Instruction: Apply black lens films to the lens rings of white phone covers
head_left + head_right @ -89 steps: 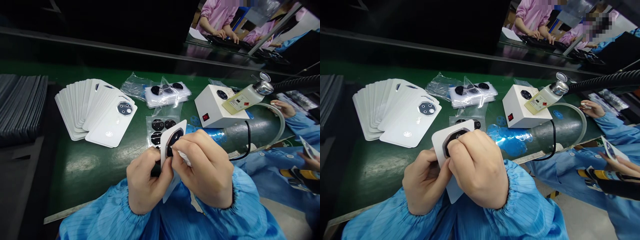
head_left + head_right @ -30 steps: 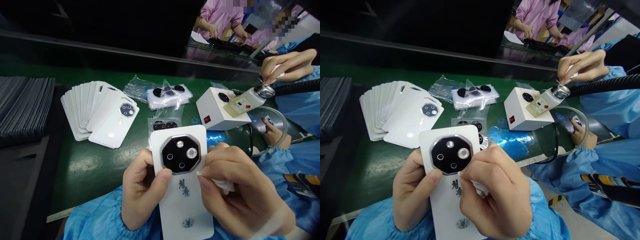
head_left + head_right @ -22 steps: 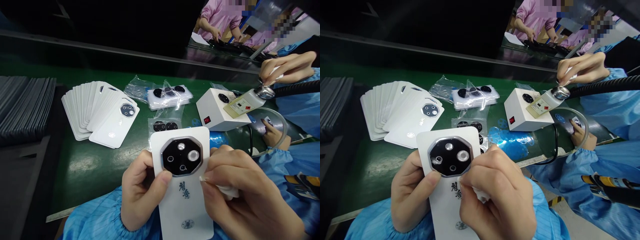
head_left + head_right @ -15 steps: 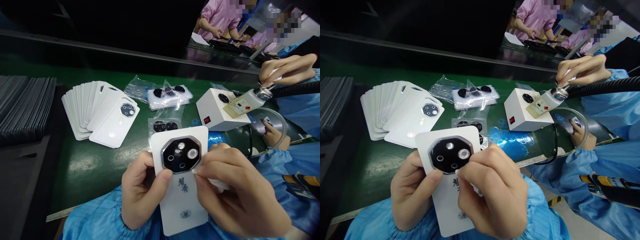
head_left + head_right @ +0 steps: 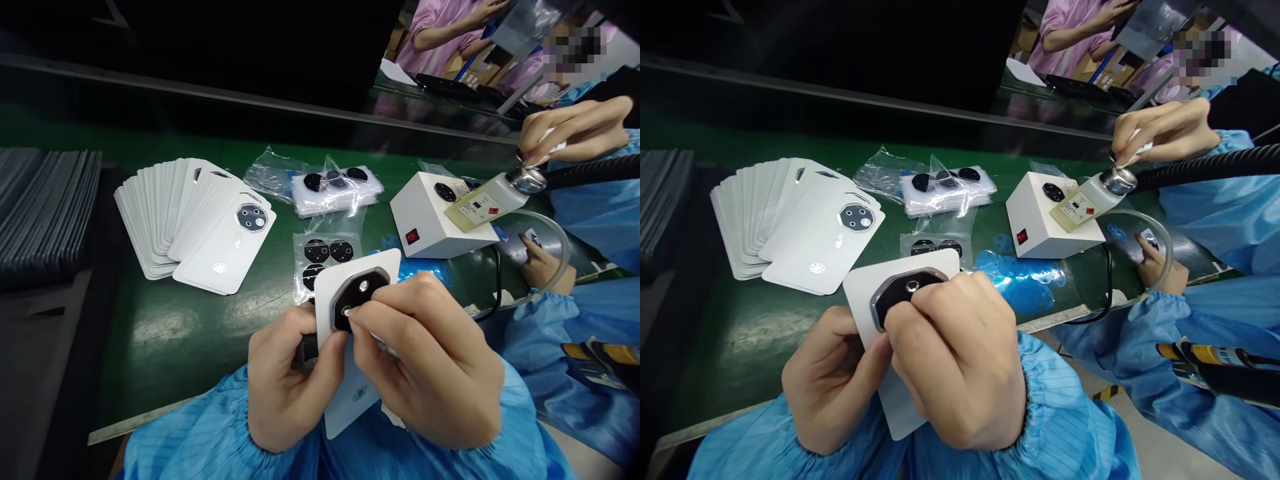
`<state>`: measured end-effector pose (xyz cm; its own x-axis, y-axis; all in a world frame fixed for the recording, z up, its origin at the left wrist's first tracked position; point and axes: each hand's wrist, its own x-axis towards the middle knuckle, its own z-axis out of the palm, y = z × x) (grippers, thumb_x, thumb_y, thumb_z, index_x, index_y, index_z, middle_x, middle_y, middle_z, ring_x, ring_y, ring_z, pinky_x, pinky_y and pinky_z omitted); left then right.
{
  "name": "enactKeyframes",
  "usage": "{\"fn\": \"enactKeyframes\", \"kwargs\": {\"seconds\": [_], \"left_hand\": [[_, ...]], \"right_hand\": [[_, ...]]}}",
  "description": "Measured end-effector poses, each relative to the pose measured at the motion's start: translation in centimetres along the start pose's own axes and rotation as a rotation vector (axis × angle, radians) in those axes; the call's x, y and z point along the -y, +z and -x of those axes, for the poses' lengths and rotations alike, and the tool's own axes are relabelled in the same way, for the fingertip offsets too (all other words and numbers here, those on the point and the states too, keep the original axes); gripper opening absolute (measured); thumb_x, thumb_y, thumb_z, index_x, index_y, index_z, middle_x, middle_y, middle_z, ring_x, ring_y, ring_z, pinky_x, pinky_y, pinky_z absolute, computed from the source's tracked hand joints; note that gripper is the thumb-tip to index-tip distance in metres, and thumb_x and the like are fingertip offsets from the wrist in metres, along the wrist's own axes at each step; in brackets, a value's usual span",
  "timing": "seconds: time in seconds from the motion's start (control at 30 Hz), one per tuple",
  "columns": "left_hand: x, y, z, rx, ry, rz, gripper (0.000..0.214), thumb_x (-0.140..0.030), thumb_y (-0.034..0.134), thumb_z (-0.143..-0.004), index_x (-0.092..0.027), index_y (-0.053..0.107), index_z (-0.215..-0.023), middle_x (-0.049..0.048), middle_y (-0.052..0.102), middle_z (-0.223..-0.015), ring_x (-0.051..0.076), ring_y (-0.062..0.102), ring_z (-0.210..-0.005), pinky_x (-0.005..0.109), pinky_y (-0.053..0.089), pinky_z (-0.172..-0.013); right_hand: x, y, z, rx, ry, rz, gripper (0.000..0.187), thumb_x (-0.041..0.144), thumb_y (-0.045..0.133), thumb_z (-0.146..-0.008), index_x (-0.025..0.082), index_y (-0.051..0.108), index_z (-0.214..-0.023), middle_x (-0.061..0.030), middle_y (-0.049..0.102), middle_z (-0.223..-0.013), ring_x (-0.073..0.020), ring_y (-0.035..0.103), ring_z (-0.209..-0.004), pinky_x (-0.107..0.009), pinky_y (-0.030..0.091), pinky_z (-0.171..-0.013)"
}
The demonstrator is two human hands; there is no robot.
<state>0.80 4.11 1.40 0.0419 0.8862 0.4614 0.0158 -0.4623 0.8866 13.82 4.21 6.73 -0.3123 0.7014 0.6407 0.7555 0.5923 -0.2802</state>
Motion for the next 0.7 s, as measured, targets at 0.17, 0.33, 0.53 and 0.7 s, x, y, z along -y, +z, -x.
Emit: {"fn": "enactKeyframes", "kwargs": {"seconds": [0.17,0.33,0.53,0.7], "left_hand": [[0.12,0.15,0.06,-0.018,0.016,-0.043,0.011,-0.006,0.057,-0.079,-0.017,0.055,-0.080,-0.0066,0.056,-0.067,0.003,0.049,-0.054,0.015,0.039,-0.049],[0.06,0.09,0.01,-0.007,0.004,-0.053,0.011,-0.007,0.057,-0.079,-0.017,0.054,-0.080,-0.0071,0.057,-0.068,0.002,0.049,-0.056,0.014,0.039,-0.050],[0.07,0.11,0.20,0.002,-0.022,-0.036,0.010,-0.008,0.057,-0.079,-0.018,0.054,-0.079,-0.0058,0.057,-0.067,0.004,0.049,-0.054,0.016,0.039,-0.048],[0.27,-0.18,0.16,0.029,-0.103,0.045,0.009,-0.013,0.056,-0.082,-0.021,0.054,-0.080,-0.0059,0.053,-0.060,0.005,0.045,-0.047,0.016,0.035,-0.041]], "right_hand": [[-0.07,0.11,-0.05,0.024,-0.008,0.004,0.010,0.005,0.056,-0.078,0.015,0.058,-0.078,-0.0032,0.056,-0.070,-0.0134,0.047,-0.064,-0.031,0.038,-0.057],[-0.27,0.21,-0.13,0.029,0.005,-0.030,0.009,0.005,0.057,-0.077,0.014,0.059,-0.077,-0.0037,0.057,-0.071,-0.0130,0.045,-0.063,-0.031,0.038,-0.055],[-0.26,0.46,-0.04,-0.013,-0.003,0.009,0.010,0.005,0.056,-0.078,0.015,0.058,-0.076,-0.0027,0.055,-0.069,-0.0131,0.046,-0.062,-0.030,0.039,-0.054],[-0.14,-0.39,0.06,-0.078,0.003,0.041,0.012,0.004,0.060,-0.077,0.016,0.056,-0.080,-0.0020,0.056,-0.070,-0.0135,0.051,-0.065,-0.032,0.043,-0.057]]}}
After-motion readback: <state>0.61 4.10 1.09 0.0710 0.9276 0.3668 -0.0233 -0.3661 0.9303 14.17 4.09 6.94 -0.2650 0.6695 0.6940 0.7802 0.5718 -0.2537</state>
